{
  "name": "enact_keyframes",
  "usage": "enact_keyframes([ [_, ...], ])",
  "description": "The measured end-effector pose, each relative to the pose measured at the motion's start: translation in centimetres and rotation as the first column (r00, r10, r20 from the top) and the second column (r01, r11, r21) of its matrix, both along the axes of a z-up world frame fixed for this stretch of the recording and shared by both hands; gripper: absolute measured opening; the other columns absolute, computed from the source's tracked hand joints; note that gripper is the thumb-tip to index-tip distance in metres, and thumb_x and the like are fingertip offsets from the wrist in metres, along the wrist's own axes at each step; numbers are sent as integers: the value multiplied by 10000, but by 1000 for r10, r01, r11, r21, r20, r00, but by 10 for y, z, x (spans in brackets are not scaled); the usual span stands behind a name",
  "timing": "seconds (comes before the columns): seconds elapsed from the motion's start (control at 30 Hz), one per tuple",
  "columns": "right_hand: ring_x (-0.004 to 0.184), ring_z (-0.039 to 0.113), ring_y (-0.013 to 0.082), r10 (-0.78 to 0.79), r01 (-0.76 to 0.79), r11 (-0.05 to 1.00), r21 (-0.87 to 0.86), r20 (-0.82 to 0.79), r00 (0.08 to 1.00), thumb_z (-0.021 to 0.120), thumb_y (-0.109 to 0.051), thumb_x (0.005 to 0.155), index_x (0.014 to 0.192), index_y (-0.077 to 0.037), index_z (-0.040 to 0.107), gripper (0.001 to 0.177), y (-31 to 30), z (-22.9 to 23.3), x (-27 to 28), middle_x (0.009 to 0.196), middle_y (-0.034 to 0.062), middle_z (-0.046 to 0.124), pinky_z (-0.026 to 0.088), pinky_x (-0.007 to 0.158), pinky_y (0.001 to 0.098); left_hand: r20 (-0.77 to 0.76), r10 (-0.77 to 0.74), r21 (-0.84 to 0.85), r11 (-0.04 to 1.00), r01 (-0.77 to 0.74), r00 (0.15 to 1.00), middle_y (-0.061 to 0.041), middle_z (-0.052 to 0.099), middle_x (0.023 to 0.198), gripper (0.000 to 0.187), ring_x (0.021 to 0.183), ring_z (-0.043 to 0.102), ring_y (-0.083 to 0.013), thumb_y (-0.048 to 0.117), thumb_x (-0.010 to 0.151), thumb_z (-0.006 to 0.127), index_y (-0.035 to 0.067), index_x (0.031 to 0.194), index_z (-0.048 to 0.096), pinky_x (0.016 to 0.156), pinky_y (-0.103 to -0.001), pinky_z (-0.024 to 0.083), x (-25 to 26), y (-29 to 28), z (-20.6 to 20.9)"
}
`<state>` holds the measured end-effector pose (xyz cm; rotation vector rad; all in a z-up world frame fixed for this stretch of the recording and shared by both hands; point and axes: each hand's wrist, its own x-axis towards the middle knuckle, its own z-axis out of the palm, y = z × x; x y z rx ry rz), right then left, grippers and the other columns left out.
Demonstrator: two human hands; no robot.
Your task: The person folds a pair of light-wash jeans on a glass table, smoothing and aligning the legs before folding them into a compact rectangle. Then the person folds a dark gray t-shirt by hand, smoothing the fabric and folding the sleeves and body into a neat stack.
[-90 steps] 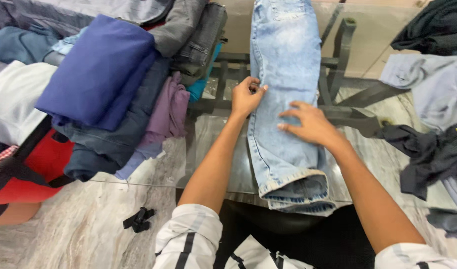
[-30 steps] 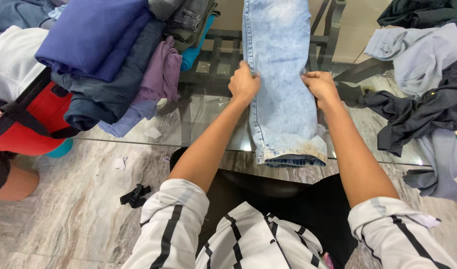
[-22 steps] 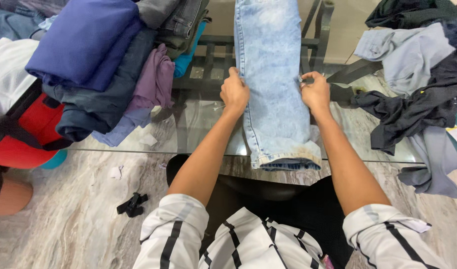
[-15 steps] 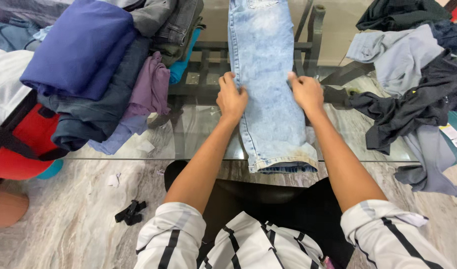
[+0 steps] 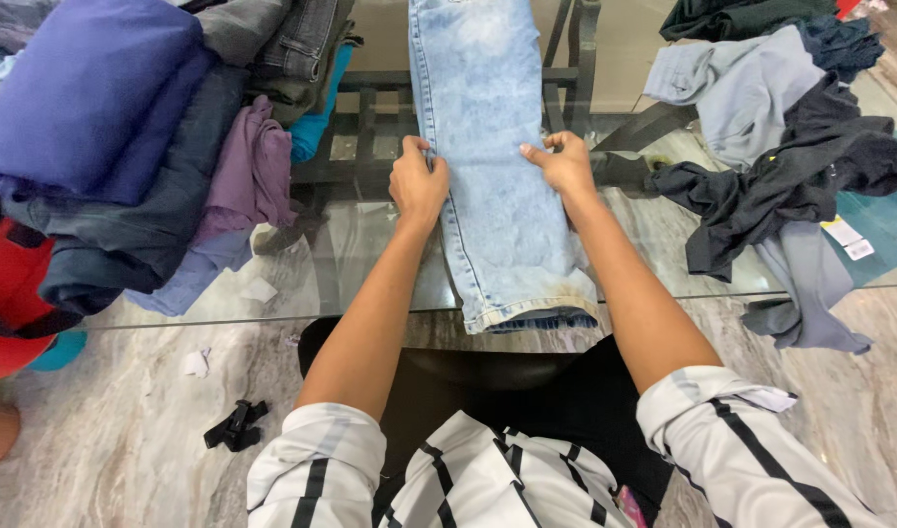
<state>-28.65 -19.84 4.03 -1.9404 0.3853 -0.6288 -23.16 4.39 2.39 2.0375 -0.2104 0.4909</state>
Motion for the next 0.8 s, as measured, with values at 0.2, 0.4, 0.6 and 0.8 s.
enact_keyframes([
  [0.2, 944, 743, 321, 359, -198, 857, 476, -277, 891, 824, -177, 831, 1086, 179, 680, 461, 9, 42, -21, 1034, 237, 758, 597, 807, 416, -8, -54, -75, 996, 53, 999, -139, 741, 822, 339, 803, 718, -387, 183, 815, 677, 89, 1132, 603, 745, -504, 537, 2, 2, 3],
  [0.4, 983, 747, 291, 270, -144, 886, 440, -239, 933, 728, -26, 818, 1257, 34, 528, 486, 10, 38, -16, 1144, 232, 696, 629, 846, 425, 17, -39, -94, 995, 41, 999, -125, 743, 827, 303, 801, 718, -374, 187, 809, 691, 100, 1092, 623, 747, -499, 540, 0, 4, 2],
  [0.6, 964, 696, 302, 299, -198, 852, 484, -141, 944, 722, -69, 908, 1275, 84, 639, 406, -2, 10, -15, 1156, 224, 713, 577, 824, 409, -53, -7, -70, 998, 4, 999, -145, 742, 837, 248, 836, 707, -396, 232, 823, 696, 115, 1037, 646, 775, -511, 538, 0, 0, 3],
  [0.8, 1018, 731, 303, 360, -235, 763, 602, -94, 928, 709, 44, 832, 1273, 38, 611, 452, -6, 20, -16, 1163, 203, 709, 626, 871, 436, 25, -74, -7, 997, 74, 997, -119, 716, 985, 266, 907, 699, -377, 217, 755, 715, 128, 994, 640, 765, -492, 536, -5, 4, 8],
])
